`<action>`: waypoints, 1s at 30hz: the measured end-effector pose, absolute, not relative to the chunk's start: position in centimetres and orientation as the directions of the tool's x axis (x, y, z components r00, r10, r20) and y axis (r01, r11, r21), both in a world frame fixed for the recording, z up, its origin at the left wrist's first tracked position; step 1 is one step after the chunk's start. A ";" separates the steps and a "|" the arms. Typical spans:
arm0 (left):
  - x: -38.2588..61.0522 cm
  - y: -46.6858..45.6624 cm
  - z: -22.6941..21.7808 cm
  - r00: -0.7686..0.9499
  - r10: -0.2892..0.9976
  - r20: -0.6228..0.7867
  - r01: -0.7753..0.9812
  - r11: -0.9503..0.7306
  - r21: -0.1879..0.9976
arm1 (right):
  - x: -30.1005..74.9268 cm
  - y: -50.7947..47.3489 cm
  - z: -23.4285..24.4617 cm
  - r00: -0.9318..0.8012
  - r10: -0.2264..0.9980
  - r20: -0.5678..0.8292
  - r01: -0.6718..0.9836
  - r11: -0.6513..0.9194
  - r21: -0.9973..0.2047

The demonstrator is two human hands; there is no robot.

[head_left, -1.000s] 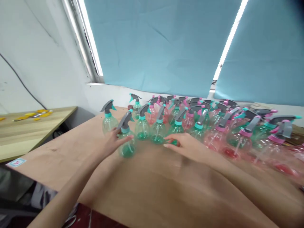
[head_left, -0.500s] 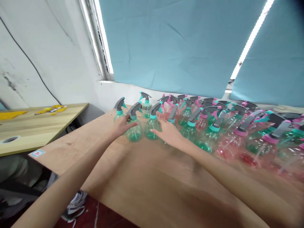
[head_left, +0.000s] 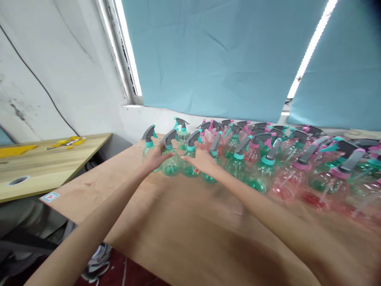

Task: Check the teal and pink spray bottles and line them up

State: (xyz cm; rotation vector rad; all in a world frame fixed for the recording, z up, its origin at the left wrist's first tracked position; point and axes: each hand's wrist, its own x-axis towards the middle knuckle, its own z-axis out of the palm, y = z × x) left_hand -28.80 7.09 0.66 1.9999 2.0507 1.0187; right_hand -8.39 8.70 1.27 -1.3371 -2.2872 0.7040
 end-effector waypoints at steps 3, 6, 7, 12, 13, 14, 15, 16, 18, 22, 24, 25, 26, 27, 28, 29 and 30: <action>-28.4 6.8 0.3 -0.156 0.900 0.407 0.837 -0.099 0.539 | -8.8 9.0 0.9 -0.427 0.902 0.066 0.687 0.371 -0.625; -28.0 5.9 0.1 -0.201 0.875 0.440 0.815 -0.100 0.571 | -9.1 9.3 0.6 -0.402 0.911 0.085 0.698 0.366 -0.616; -27.9 5.4 0.1 -0.222 0.865 0.450 0.807 -0.096 0.582 | -9.1 9.4 0.5 -0.399 0.912 0.094 0.702 0.369 -0.609; -27.2 2.0 0.1 -0.274 0.847 0.456 0.782 -0.080 0.618 | -9.3 9.5 0.6 -0.410 0.905 0.113 0.722 0.398 -0.567; -26.9 1.3 0.1 -0.272 0.852 0.446 0.779 -0.077 0.623 | -9.3 9.4 0.7 -0.416 0.902 0.117 0.725 0.406 -0.556; -26.6 0.6 0.1 -0.266 0.860 0.435 0.775 -0.077 0.627 | -9.2 9.3 0.8 -0.423 0.898 0.124 0.727 0.417 -0.545; -26.3 -0.1 0.1 -0.256 0.869 0.423 0.772 -0.079 0.631 | -9.2 9.1 0.9 -0.430 0.893 0.133 0.729 0.430 -0.533; -25.9 -0.7 0.1 -0.241 0.879 0.411 0.768 -0.086 0.635 | -9.1 8.8 1.0 -0.437 0.888 0.144 0.730 0.444 -0.520; -25.0 -1.6 0.3 -0.210 0.897 0.389 0.754 -0.105 0.648 | -8.8 8.0 1.1 -0.451 0.876 0.172 0.732 0.473 -0.491; -22.9 -2.3 0.8 -0.129 0.927 0.352 0.709 -0.163 0.687 | -7.3 5.4 1.1 -0.496 0.842 0.212 0.723 0.535 -0.437; -21.6 -2.3 1.1 -0.074 0.941 0.331 0.680 -0.195 0.707 | -6.0 3.7 0.9 -0.529 0.820 0.220 0.709 0.569 -0.418; -20.9 -2.3 1.2 -0.042 0.947 0.318 0.666 -0.210 0.715 | -5.3 2.8 0.8 -0.548 0.807 0.222 0.697 0.587 -0.411; -20.1 -2.4 1.4 -0.006 0.952 0.305 0.652 -0.228 0.723 | -4.4 1.9 0.6 -0.562 0.798 0.216 0.691 0.597 -0.407; -19.3 -2.5 1.5 0.029 0.955 0.294 0.638 -0.245 0.730 | -3.5 0.9 0.5 -0.572 0.791 0.216 0.686 0.606 -0.404; -18.4 -2.6 1.5 0.062 0.956 0.287 0.623 -0.262 0.737 | -2.6 0.0 0.3 -0.589 0.778 0.217 0.676 0.622 -0.396; -17.5 -2.8 1.5 0.091 0.954 0.284 0.607 -0.279 0.744 | -1.6 -0.9 0.2 -0.609 0.759 0.231 0.668 0.648 -0.366; -16.5 -3.0 1.5 0.115 0.954 0.278 0.593 -0.290 0.751 | -0.7 -1.8 0.0 -0.618 0.741 0.263 0.665 0.671 -0.328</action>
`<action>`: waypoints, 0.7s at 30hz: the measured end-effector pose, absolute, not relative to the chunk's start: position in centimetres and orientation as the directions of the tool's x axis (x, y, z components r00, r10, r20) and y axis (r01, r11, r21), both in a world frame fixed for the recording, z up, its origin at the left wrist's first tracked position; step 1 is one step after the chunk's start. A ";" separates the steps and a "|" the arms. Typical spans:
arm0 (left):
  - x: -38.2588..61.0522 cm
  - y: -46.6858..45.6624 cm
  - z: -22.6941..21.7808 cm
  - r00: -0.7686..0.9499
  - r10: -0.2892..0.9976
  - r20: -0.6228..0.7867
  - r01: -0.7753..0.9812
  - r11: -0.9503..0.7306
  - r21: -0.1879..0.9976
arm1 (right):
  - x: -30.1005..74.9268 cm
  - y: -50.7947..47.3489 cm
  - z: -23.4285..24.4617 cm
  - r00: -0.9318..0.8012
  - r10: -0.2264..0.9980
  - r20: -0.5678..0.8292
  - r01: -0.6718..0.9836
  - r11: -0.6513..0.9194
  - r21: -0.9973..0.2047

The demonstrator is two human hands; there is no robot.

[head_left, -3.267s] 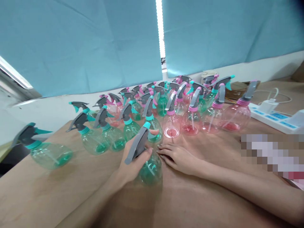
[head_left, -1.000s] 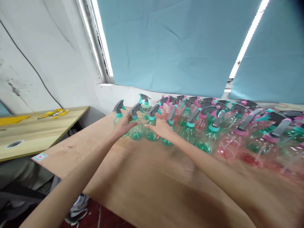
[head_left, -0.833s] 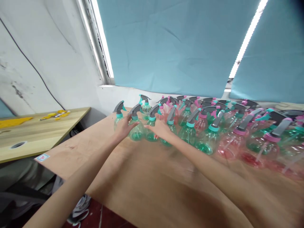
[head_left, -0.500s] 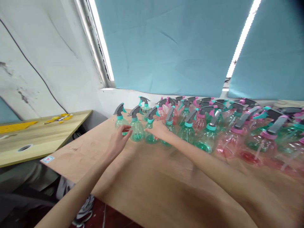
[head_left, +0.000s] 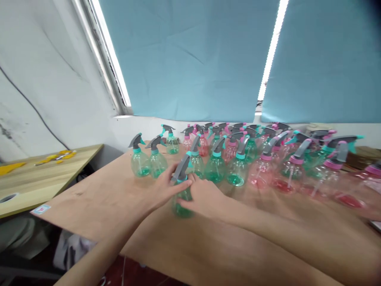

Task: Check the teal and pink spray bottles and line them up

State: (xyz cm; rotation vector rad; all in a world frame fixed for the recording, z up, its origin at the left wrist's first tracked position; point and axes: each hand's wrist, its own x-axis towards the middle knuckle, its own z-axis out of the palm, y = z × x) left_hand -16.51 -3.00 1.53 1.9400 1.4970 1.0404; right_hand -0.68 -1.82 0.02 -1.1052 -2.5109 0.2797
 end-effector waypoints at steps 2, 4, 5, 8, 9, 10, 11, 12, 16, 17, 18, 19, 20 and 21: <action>-14.5 -3.4 1.5 0.172 0.947 0.272 0.544 -0.322 0.775 | 1.2 -3.4 -0.2 -0.631 0.715 0.302 0.658 0.699 -0.280; -12.3 -3.8 1.4 0.236 0.925 0.298 0.456 -0.376 0.806 | 3.0 -4.5 -0.5 -0.621 0.724 0.298 0.669 0.689 -0.280; -11.2 -3.9 1.4 0.258 0.914 0.312 0.406 -0.396 0.824 | 3.9 -4.8 -0.7 -0.611 0.735 0.293 0.683 0.677 -0.273; -8.1 -4.1 1.4 0.296 0.908 0.296 0.305 -0.384 0.871 | 6.3 -5.2 -1.2 -0.589 0.751 0.298 0.716 0.656 -0.239; -7.1 -4.0 1.4 0.295 0.910 0.290 0.299 -0.376 0.877 | 7.1 -5.1 -1.3 -0.587 0.747 0.312 0.716 0.659 -0.231; -6.2 -3.8 1.3 0.294 0.912 0.287 0.302 -0.374 0.877 | 7.8 -5.0 -1.5 -0.585 0.741 0.328 0.713 0.663 -0.228; -5.4 -3.5 1.2 0.295 0.912 0.286 0.315 -0.376 0.872 | 8.6 -4.8 -1.6 -0.581 0.738 0.343 0.709 0.666 -0.232; -4.7 -3.2 1.1 0.302 0.909 0.287 0.328 -0.382 0.864 | 9.4 -4.5 -1.7 -0.574 0.740 0.352 0.708 0.664 -0.242; -2.8 -1.2 0.5 0.335 0.888 0.315 0.332 -0.425 0.842 | 12.8 -3.5 -3.2 -0.544 0.768 0.339 0.720 0.634 -0.282; -2.6 -0.7 0.3 0.341 0.883 0.323 0.326 -0.433 0.840 | 13.7 -3.1 -3.9 -0.550 0.767 0.329 0.717 0.636 -0.284; -2.5 -0.3 0.2 0.347 0.880 0.324 0.323 -0.436 0.840 | 14.7 -2.8 -4.7 -0.560 0.762 0.324 0.711 0.643 -0.285; -2.4 0.1 0.2 0.352 0.879 0.321 0.323 -0.437 0.840 | 15.6 -2.4 -5.5 -0.559 0.766 0.316 0.714 0.639 -0.286; -2.3 0.3 0.1 0.355 0.879 0.317 0.328 -0.435 0.838 | 16.5 -2.0 -6.3 -0.548 0.776 0.313 0.725 0.627 -0.284; -2.2 0.6 0.2 0.358 0.880 0.313 0.337 -0.434 0.835 | 17.3 -1.7 -7.1 -0.562 0.769 0.304 0.718 0.636 -0.282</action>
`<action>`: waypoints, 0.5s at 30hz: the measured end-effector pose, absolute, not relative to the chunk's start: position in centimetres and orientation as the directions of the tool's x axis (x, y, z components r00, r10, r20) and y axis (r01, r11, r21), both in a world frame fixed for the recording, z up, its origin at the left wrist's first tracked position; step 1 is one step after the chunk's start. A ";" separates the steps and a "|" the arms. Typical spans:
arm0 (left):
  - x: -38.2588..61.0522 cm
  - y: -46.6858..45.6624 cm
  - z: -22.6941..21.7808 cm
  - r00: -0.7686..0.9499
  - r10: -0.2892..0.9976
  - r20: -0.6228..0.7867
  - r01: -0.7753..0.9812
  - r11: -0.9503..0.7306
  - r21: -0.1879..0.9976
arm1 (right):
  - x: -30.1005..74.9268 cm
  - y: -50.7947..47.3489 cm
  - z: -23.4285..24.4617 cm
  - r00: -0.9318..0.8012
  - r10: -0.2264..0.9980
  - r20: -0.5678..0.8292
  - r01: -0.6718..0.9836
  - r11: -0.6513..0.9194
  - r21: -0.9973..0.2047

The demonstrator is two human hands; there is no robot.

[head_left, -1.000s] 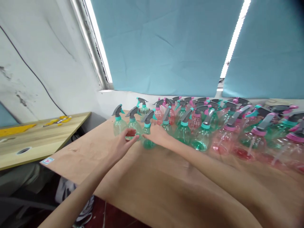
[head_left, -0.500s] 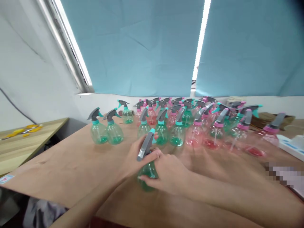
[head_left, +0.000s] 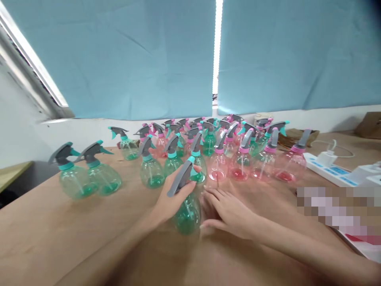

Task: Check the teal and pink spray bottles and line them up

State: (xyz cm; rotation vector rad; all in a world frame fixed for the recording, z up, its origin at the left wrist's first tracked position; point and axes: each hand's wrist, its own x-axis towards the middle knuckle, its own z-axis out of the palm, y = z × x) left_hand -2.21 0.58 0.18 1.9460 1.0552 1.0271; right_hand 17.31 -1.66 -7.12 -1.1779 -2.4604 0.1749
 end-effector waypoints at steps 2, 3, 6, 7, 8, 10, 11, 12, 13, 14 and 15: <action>-2.1 0.9 0.3 0.361 0.879 0.313 0.356 -0.440 0.825 | 18.5 -1.0 -8.4 -0.634 0.714 0.296 0.645 0.700 -0.307; -1.9 1.0 0.5 0.361 0.877 0.316 0.364 -0.445 0.818 | 18.8 -0.7 -8.9 -0.646 0.703 0.297 0.621 0.711 -0.331; -1.6 1.3 0.8 0.363 0.877 0.316 0.359 -0.444 0.821 | 18.7 0.0 -9.7 -0.621 0.723 0.303 0.601 0.687 -0.409; -1.5 1.4 0.9 0.360 0.879 0.312 0.348 -0.437 0.829 | 18.4 0.1 -9.9 -0.602 0.738 0.304 0.606 0.670 -0.429; -1.5 1.4 0.9 0.357 0.882 0.307 0.339 -0.429 0.838 | 18.1 0.2 -10.0 -0.587 0.751 0.302 0.611 0.656 -0.442; -1.5 1.5 0.9 0.350 0.888 0.299 0.323 -0.414 0.851 | 17.6 0.4 -10.1 -0.567 0.767 0.299 0.625 0.638 -0.450; -1.5 1.5 0.8 0.350 0.889 0.297 0.317 -0.410 0.855 | 17.4 0.4 -10.1 -0.562 0.772 0.296 0.634 0.632 -0.445; -1.6 1.6 0.7 0.356 0.887 0.294 0.310 -0.409 0.858 | 17.2 0.4 -10.1 -0.559 0.776 0.292 0.643 0.628 -0.438; -1.7 1.7 0.6 0.364 0.884 0.293 0.302 -0.410 0.861 | 17.1 0.4 -10.1 -0.556 0.780 0.288 0.651 0.624 -0.432; -1.8 1.7 0.5 0.373 0.880 0.294 0.294 -0.413 0.862 | 17.1 0.4 -10.0 -0.554 0.782 0.285 0.657 0.621 -0.428; -1.9 1.8 0.3 0.381 0.877 0.294 0.289 -0.415 0.863 | 17.1 0.4 -10.0 -0.551 0.785 0.282 0.661 0.617 -0.426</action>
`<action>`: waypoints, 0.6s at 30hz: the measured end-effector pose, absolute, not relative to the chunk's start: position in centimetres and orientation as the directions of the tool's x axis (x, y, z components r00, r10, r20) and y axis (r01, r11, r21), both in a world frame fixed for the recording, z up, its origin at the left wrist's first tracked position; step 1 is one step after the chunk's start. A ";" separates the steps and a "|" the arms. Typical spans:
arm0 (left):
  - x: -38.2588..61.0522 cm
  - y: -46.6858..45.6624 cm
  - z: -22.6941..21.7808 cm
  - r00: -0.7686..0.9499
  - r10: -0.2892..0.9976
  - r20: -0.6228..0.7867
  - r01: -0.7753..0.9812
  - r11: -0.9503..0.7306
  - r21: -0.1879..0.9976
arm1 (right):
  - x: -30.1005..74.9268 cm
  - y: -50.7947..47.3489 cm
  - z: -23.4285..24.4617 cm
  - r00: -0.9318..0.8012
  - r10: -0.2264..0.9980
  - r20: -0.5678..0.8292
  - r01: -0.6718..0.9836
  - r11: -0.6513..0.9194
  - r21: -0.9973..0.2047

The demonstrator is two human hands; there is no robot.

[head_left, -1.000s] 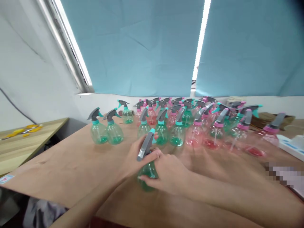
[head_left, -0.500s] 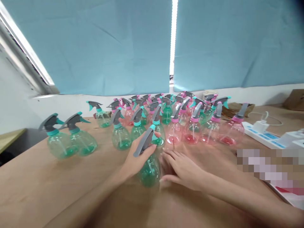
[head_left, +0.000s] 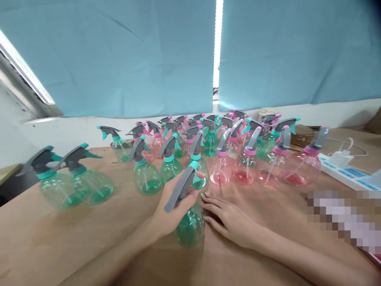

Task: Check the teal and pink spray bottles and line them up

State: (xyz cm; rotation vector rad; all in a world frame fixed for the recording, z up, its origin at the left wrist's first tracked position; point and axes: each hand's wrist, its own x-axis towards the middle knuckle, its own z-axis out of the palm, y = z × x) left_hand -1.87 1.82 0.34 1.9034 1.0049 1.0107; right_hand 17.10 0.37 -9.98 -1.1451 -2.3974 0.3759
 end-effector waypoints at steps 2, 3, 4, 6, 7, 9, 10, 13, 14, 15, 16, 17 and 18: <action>-2.1 2.0 0.1 0.395 0.874 0.285 0.292 -0.413 0.863 | 17.1 0.3 -9.9 -0.549 0.789 0.276 0.667 0.612 -0.425; -2.2 2.0 0.0 0.400 0.873 0.278 0.298 -0.410 0.862 | 17.2 0.3 -9.9 -0.549 0.790 0.273 0.670 0.611 -0.423; -2.3 2.0 -0.1 0.409 0.872 0.268 0.304 -0.407 0.862 | 17.2 0.3 -9.9 -0.550 0.790 0.270 0.672 0.611 -0.419; -2.4 2.0 -0.2 0.427 0.869 0.250 0.305 -0.398 0.865 | 17.2 0.4 -10.1 -0.555 0.787 0.268 0.672 0.615 -0.413; -2.4 2.0 -0.3 0.432 0.868 0.246 0.302 -0.396 0.867 | 17.3 0.4 -10.2 -0.557 0.785 0.272 0.670 0.618 -0.412; -2.4 2.0 -0.2 0.439 0.864 0.247 0.289 -0.396 0.871 | 17.3 0.5 -10.3 -0.557 0.780 0.285 0.661 0.625 -0.415; -2.3 2.0 -0.1 0.439 0.863 0.251 0.283 -0.397 0.873 | 17.3 0.5 -10.4 -0.556 0.778 0.292 0.658 0.627 -0.418; -2.2 2.0 0.1 0.432 0.862 0.265 0.291 -0.411 0.864 | 17.3 0.5 -10.5 -0.550 0.780 0.298 0.657 0.624 -0.423; -2.2 1.9 0.2 0.429 0.862 0.271 0.298 -0.418 0.858 | 17.3 0.5 -10.5 -0.551 0.780 0.297 0.658 0.624 -0.422; -2.2 1.9 0.3 0.427 0.862 0.274 0.305 -0.422 0.854 | 17.4 0.5 -10.5 -0.552 0.779 0.296 0.658 0.625 -0.420; -2.1 1.9 0.3 0.427 0.862 0.273 0.307 -0.423 0.853 | 17.4 0.5 -10.4 -0.555 0.777 0.296 0.656 0.628 -0.420; -2.1 1.9 0.4 0.428 0.862 0.271 0.303 -0.419 0.856 | 17.4 0.5 -10.4 -0.559 0.774 0.297 0.652 0.632 -0.420; -2.1 1.9 0.3 0.426 0.865 0.265 0.297 -0.411 0.862 | 17.4 0.5 -10.4 -0.563 0.771 0.299 0.648 0.635 -0.420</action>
